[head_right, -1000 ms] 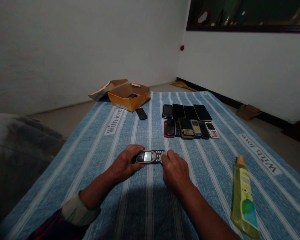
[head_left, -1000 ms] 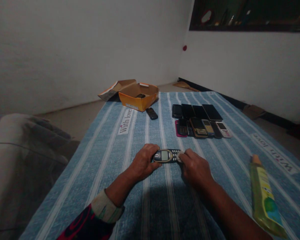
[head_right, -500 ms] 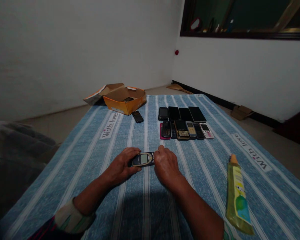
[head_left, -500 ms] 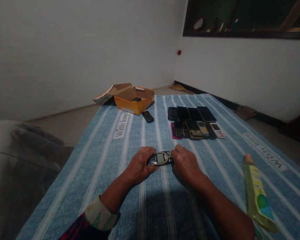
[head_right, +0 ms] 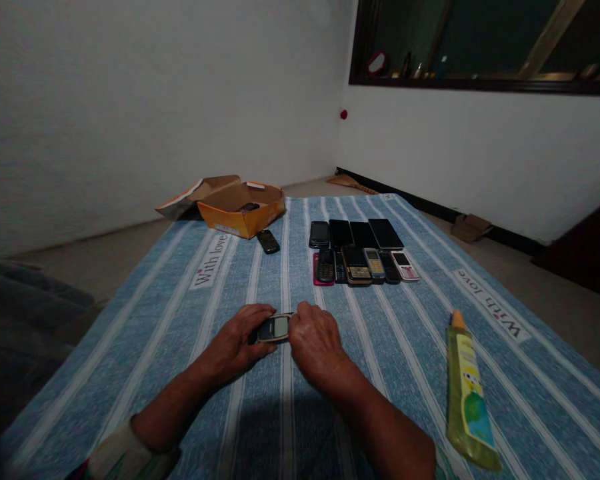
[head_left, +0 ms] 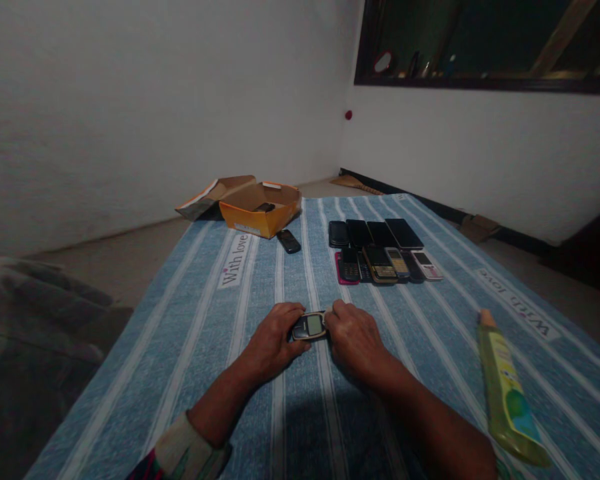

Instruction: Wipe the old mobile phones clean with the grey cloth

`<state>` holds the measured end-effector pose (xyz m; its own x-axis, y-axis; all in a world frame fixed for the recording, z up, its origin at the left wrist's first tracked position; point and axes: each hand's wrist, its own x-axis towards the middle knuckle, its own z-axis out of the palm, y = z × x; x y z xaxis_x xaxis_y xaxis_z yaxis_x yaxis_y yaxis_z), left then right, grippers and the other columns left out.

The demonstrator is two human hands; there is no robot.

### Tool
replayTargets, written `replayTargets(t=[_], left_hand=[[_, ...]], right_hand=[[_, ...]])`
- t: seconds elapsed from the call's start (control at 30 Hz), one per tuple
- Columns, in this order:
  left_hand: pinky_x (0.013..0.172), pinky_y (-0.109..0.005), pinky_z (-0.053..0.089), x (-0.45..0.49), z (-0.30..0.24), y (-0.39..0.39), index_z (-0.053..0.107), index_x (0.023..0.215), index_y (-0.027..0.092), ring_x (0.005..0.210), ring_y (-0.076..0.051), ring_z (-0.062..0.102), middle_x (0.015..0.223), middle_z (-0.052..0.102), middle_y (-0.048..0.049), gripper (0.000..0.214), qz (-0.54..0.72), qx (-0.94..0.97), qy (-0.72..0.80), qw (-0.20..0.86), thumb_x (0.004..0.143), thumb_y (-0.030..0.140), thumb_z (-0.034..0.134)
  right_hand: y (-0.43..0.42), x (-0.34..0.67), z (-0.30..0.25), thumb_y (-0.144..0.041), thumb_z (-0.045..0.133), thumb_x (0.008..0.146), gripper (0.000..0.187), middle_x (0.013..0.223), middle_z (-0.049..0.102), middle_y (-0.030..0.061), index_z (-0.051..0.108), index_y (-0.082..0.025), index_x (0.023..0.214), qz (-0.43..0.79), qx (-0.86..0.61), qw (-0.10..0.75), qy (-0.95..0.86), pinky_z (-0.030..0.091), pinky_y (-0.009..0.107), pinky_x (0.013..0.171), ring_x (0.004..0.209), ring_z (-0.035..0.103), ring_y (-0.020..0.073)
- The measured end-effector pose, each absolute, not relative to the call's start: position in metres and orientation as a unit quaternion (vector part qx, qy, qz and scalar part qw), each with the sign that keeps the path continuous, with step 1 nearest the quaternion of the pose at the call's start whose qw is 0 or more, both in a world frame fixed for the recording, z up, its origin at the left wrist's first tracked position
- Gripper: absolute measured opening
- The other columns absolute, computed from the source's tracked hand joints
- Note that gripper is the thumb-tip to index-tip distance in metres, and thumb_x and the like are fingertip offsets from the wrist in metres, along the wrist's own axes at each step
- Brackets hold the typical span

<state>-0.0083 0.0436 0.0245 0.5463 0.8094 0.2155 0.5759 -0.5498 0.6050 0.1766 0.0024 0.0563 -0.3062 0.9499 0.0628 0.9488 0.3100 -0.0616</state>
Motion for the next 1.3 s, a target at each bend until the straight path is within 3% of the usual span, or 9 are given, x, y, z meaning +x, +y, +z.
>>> replayTargets(t=[0.67, 1.3], left_hand=[[0.095, -0.043, 0.048, -0.007, 0.021, 0.043, 0.063, 0.105, 0.015, 0.107, -0.027, 0.058, 0.112, 0.065, -0.0099, 0.037, 0.251, 0.851, 0.403, 0.223, 0.07, 0.017, 0.072], [0.097, -0.045, 0.046, -0.006, 0.017, 0.043, 0.066, 0.097, 0.016, 0.108, -0.027, 0.058, 0.108, 0.065, -0.0087, 0.031, 0.245, 0.853, 0.404, 0.22, 0.067, 0.015, 0.074]], right_hand=[[-0.014, 0.18, 0.052, -0.009, 0.047, 0.093, 0.021, 0.095, 0.063, 0.0072, 0.066, -0.016, 0.098, -0.015, -0.568, 0.026, -0.823, 0.037, 0.031, 0.069, 0.086, 0.056, 0.0204], [0.001, 0.17, 0.052, -0.009, 0.047, 0.092, 0.022, 0.097, 0.062, 0.0091, 0.067, -0.015, 0.096, -0.002, -0.578, 0.044, -0.815, 0.038, 0.028, 0.071, 0.088, 0.057, 0.0192]])
